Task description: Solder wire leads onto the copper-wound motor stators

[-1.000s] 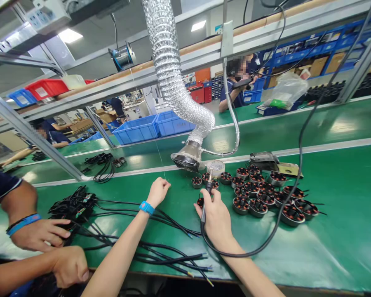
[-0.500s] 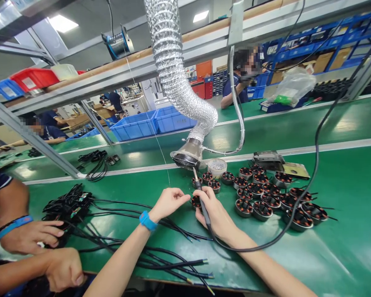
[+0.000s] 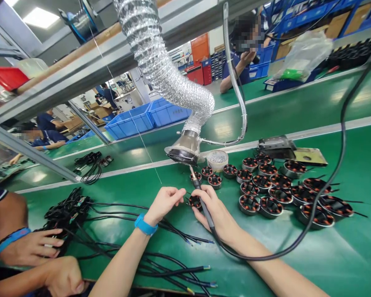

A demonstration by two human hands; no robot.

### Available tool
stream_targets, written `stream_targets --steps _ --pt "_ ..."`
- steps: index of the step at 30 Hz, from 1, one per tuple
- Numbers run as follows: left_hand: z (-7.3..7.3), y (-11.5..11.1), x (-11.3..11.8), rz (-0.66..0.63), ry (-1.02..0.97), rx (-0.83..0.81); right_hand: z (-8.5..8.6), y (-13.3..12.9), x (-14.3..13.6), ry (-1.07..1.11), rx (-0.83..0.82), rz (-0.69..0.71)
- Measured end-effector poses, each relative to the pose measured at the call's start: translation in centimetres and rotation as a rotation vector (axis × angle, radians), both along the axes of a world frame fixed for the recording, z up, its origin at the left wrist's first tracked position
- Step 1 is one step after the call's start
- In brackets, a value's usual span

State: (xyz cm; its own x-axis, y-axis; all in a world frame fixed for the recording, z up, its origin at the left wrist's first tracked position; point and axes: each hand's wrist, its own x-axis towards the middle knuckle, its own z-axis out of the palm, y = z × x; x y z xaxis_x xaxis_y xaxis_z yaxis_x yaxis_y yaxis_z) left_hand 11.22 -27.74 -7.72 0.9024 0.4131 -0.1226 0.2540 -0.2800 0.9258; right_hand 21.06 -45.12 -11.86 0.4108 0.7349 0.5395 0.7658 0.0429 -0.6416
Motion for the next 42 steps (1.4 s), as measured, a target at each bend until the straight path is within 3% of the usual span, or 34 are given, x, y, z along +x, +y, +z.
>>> stream_targets --steps 3,9,16,23,26,29,33,35,39,42 --pt "0.2 0.2 0.1 0.036 0.005 -0.013 0.0 0.1 0.0 0.023 0.005 0.001" --pt "0.5 0.0 -0.2 -0.125 0.061 -0.345 -0.1 0.2 -0.1 0.038 0.001 0.018" --pt "0.2 0.1 0.2 0.040 0.089 -0.188 -0.2 0.3 -0.3 0.038 0.012 0.020" --pt "-0.1 0.5 0.0 -0.135 0.036 -0.405 0.0 0.3 -0.2 0.035 0.025 0.047" --pt "0.7 1.0 -0.7 -0.071 0.012 -0.295 0.2 0.2 -0.1 0.039 0.018 0.059" --pt "2.5 1.4 -2.6 -0.028 -0.043 -0.174 0.2 0.2 -0.2 0.051 0.010 0.049" --pt "4.2 0.3 -6.1 -0.179 -0.085 0.064 0.1 0.2 -0.2 0.051 0.039 0.032" --pt "3.9 -0.9 -7.5 -0.271 -0.040 0.303 0.1 0.2 -0.2 0.056 0.036 0.045" --pt "1.9 -2.9 -8.4 -0.515 -0.024 0.768 0.4 -0.1 -0.3 0.057 0.024 0.062" --pt "1.1 -3.1 -7.9 -0.569 -0.103 0.820 0.6 -0.4 -0.5 0.062 0.033 0.065"
